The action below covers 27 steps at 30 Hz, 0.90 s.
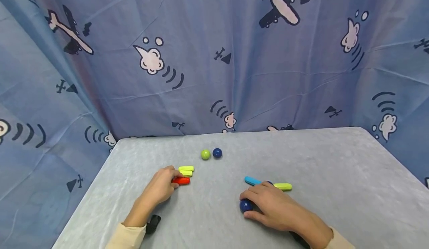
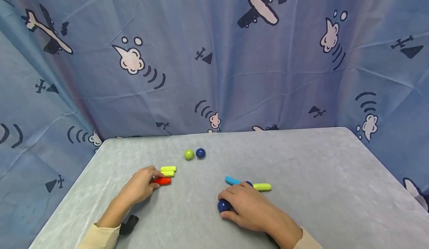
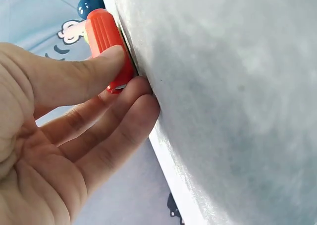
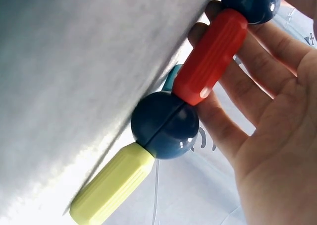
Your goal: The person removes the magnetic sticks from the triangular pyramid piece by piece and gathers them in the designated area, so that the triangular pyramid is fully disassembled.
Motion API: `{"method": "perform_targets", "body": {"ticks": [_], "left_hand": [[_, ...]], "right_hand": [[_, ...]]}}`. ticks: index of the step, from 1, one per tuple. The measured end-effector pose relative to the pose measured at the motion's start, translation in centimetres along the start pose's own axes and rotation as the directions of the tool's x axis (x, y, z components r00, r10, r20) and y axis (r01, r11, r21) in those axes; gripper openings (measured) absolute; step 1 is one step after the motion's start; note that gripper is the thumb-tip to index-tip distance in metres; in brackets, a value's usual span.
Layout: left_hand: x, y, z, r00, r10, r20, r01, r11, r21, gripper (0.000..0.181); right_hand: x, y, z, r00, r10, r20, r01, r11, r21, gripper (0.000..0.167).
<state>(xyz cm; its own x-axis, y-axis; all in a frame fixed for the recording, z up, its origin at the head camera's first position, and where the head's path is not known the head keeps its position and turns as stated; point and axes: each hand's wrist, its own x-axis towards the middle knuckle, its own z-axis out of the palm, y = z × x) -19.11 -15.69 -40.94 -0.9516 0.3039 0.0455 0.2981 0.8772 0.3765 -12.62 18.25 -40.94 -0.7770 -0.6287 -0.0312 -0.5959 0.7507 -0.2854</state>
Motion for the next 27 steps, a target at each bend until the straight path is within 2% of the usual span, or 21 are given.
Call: {"method": "perform_targets", "body": {"ticks": [4, 11, 14, 27], "left_hand": [[-0.04, -0.07, -0.06, 1.000, -0.014, -0.012, 0.014, 1.000, -0.023, 0.025], [0.04, -0.35, -0.09, 0.996, -0.025, -0.090, 0.018, 0.997, -0.076, 0.022], [0.08, -0.41, -0.09, 0.994, -0.035, -0.104, 0.027, 0.997, -0.077, 0.020], [0.10, -0.17, 0.32, 0.986, -0.012, -0.167, 0.010, 1.000, -0.009, 0.018]], "right_hand": [[-0.05, 0.01, 0.01, 1.000, -0.006, -0.005, 0.006, 1.000, -0.001, 0.036], [-0.11, 0.04, 0.05, 1.000, -0.014, -0.027, 0.013, 1.000, -0.007, 0.036], [-0.08, 0.02, 0.02, 1.000, -0.014, -0.023, 0.014, 1.000, -0.009, 0.037], [-0.26, -0.03, -0.02, 0.997, -0.042, -0.066, 0.041, 0.999, -0.013, 0.039]]}}
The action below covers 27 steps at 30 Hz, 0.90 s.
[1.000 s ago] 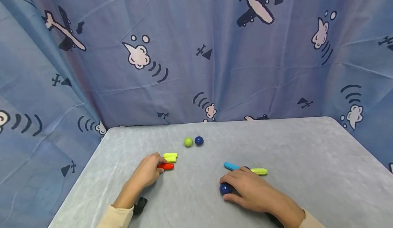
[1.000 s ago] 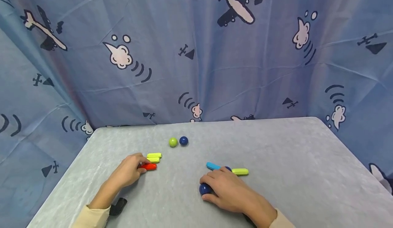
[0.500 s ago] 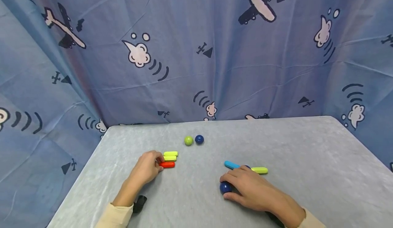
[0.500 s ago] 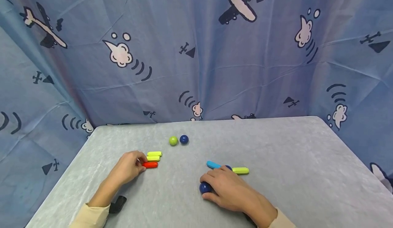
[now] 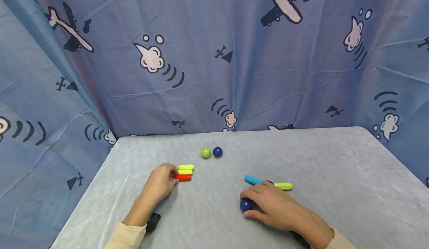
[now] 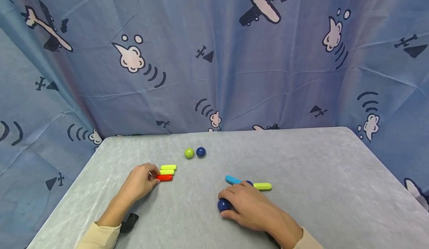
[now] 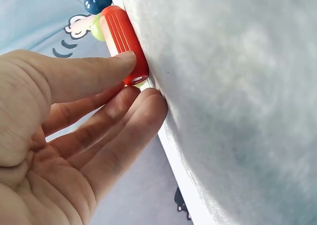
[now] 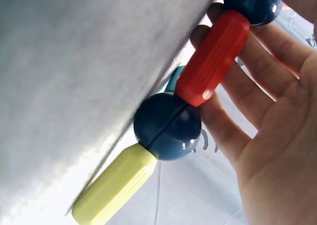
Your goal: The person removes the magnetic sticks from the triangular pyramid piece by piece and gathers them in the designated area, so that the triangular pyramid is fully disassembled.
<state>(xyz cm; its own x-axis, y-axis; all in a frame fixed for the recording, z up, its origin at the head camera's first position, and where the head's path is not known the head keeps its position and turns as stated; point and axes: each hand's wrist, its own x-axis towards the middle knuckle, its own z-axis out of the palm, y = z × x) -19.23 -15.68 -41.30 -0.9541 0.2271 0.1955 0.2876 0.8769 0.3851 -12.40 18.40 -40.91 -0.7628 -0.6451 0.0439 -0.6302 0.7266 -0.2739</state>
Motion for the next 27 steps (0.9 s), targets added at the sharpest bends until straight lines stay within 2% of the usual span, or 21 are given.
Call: {"method": "perform_targets", "body": {"ticks": [7, 14, 18, 22, 27], "left_hand": [[0.0, 0.0, 0.0, 1.000, -0.012, -0.012, 0.012, 1.000, -0.003, 0.018], [0.0, 0.0, -0.1, 1.000, -0.015, -0.009, 0.015, 1.000, -0.004, 0.019], [0.0, 0.2, -0.4, 1.000, -0.026, -0.003, 0.026, 1.000, 0.008, 0.017], [-0.2, 1.0, -0.7, 1.000, -0.023, -0.006, 0.023, 1.000, 0.018, 0.016], [-0.7, 3.1, -0.6, 0.999, 0.054, -0.004, -0.054, 0.998, -0.016, 0.015]], "right_hand": [[-0.1, 0.1, -0.8, 0.999, 0.032, 0.018, -0.033, 0.999, 0.038, 0.044], [-0.7, 1.1, -1.8, 0.997, -0.010, -0.083, 0.010, 1.000, 0.008, 0.029], [-0.8, 1.7, -1.8, 0.993, -0.046, -0.111, 0.043, 0.999, -0.029, 0.027], [-0.6, 1.9, -1.3, 0.988, -0.074, -0.134, 0.065, 0.996, -0.067, 0.025], [-0.5, 1.8, -0.7, 0.981, -0.117, -0.155, 0.102, 0.990, -0.099, 0.024]]}}
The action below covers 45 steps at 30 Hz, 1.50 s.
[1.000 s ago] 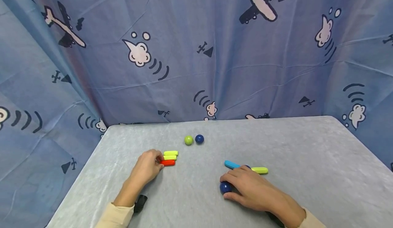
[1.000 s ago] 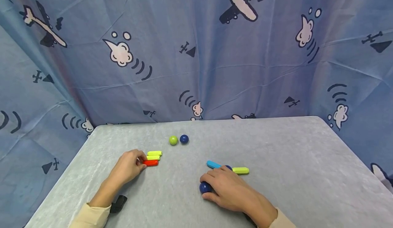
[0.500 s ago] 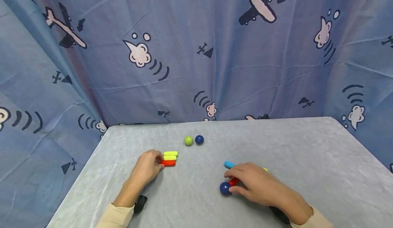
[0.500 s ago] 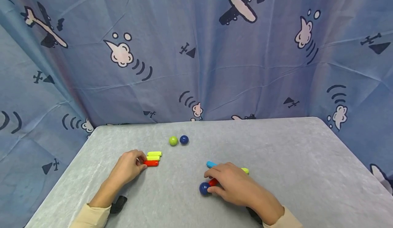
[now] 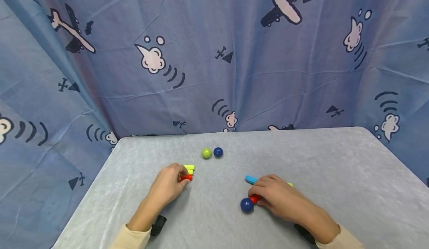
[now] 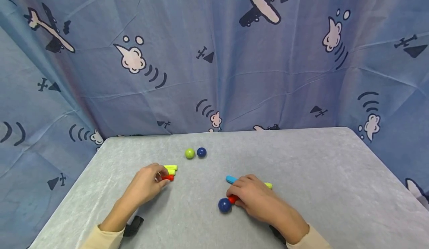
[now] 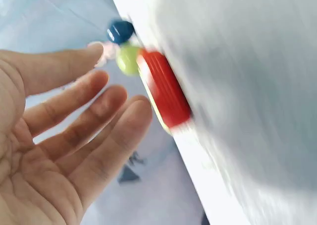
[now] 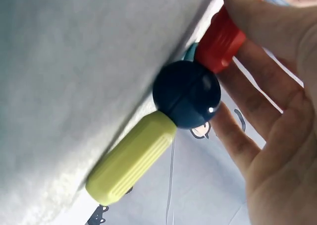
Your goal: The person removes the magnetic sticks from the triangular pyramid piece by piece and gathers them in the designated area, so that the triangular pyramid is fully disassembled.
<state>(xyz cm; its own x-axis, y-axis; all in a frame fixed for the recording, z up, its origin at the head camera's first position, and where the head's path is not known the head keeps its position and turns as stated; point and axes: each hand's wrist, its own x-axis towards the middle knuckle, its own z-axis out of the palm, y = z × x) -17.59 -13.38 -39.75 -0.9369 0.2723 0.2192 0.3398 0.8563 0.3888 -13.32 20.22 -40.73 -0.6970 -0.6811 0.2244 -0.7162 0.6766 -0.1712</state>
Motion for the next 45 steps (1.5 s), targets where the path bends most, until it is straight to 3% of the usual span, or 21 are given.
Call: {"method": "perform_targets", "body": {"ticks": [4, 10, 19, 22, 29, 45], "left_hand": [[-0.5, 2.0, 0.7, 0.992, 0.088, 0.087, -0.083, 0.995, -0.060, 0.013], [-1.2, 4.6, 1.5, 0.955, 0.166, 0.245, -0.122, 0.975, -0.186, 0.014], [-1.9, 8.2, 3.1, 0.912, 0.179, 0.370, -0.093, 0.967, -0.239, 0.035], [-2.0, 9.1, 3.8, 0.901, 0.204, 0.383, -0.123, 0.966, -0.225, 0.039], [-2.0, 9.4, 4.6, 0.903, 0.242, 0.355, -0.207, 0.969, -0.134, 0.035], [-1.8, 8.7, 4.6, 0.897, 0.232, 0.376, -0.154, 0.962, -0.226, 0.028]], "right_hand": [[-0.1, -0.1, 0.2, 1.000, -0.020, -0.022, 0.019, 1.000, -0.020, 0.024], [-0.1, -0.4, 0.2, 0.995, -0.057, -0.085, 0.053, 0.997, -0.047, 0.025], [0.7, -1.8, 0.0, 1.000, 0.001, 0.016, 0.000, 0.999, -0.053, 0.022], [0.8, -2.2, 0.1, 0.999, 0.014, 0.032, -0.013, 0.999, -0.044, 0.021], [1.0, -2.6, 0.6, 1.000, 0.023, 0.010, -0.023, 0.999, -0.026, 0.019], [0.8, -2.3, 0.9, 0.999, 0.029, 0.015, -0.030, 0.997, 0.068, 0.015]]}}
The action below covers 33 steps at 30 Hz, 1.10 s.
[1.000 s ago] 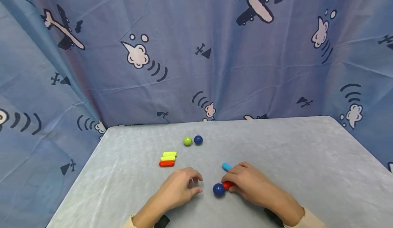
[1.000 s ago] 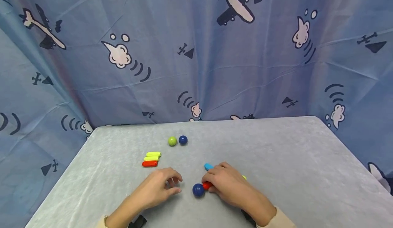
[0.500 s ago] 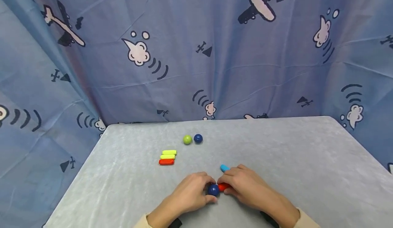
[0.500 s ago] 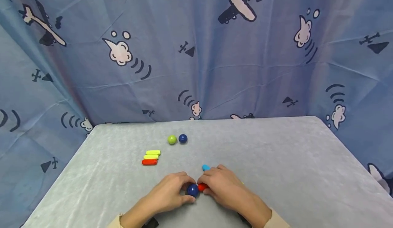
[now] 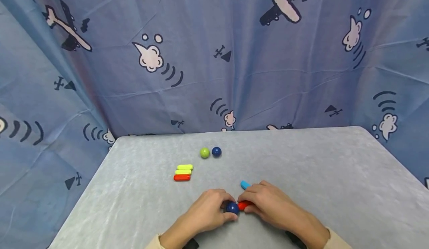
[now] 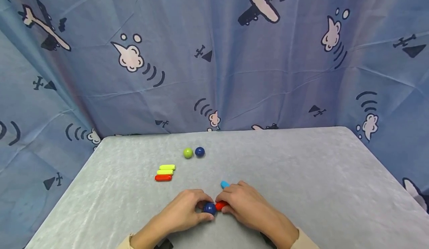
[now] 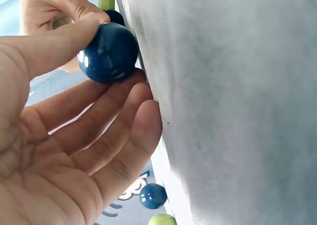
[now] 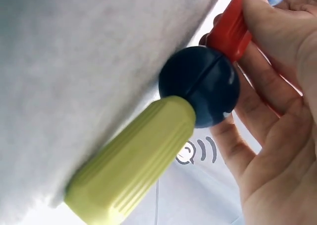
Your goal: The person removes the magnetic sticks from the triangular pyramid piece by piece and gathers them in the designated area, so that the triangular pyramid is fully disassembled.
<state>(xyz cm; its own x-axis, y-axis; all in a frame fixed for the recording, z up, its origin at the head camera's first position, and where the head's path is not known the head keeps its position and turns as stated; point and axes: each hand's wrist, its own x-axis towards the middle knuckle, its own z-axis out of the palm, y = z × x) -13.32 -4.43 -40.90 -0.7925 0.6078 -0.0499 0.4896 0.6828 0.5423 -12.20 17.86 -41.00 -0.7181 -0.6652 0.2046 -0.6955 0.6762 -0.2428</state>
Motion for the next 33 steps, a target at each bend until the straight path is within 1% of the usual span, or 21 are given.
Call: {"method": "perform_targets", "body": {"ticks": [6, 11, 19, 26, 28, 33], "left_hand": [[-0.02, -0.09, -0.15, 1.000, -0.008, 0.015, 0.009, 0.999, -0.038, 0.028], [-0.06, -0.05, -0.37, 0.999, -0.019, 0.032, 0.021, 0.999, -0.047, 0.029], [-0.07, -0.15, -0.57, 0.999, -0.023, 0.026, 0.025, 0.997, -0.069, 0.030], [-0.17, -0.22, -0.61, 0.999, -0.041, 0.023, 0.043, 0.995, -0.094, 0.028], [-0.20, -0.20, -0.66, 0.998, -0.050, 0.027, 0.052, 0.994, -0.099, 0.028], [-0.21, -0.13, -0.84, 0.998, -0.066, 0.014, 0.067, 0.991, -0.114, 0.027]], "right_hand": [[-0.05, 0.10, -0.07, 0.999, 0.027, 0.033, -0.028, 0.999, 0.031, 0.013], [0.02, 0.09, -0.13, 0.999, 0.023, 0.046, -0.025, 0.999, 0.037, 0.013], [-0.05, -0.03, -0.18, 1.000, 0.006, 0.017, -0.006, 1.000, 0.016, 0.015], [-0.18, -0.07, 0.06, 0.999, -0.030, -0.034, 0.030, 1.000, 0.007, 0.015], [-0.20, -0.14, 0.10, 0.999, -0.020, -0.029, 0.020, 1.000, 0.015, 0.015], [-0.15, -0.22, 0.04, 1.000, 0.015, -0.003, -0.015, 0.999, 0.033, 0.015]]}}
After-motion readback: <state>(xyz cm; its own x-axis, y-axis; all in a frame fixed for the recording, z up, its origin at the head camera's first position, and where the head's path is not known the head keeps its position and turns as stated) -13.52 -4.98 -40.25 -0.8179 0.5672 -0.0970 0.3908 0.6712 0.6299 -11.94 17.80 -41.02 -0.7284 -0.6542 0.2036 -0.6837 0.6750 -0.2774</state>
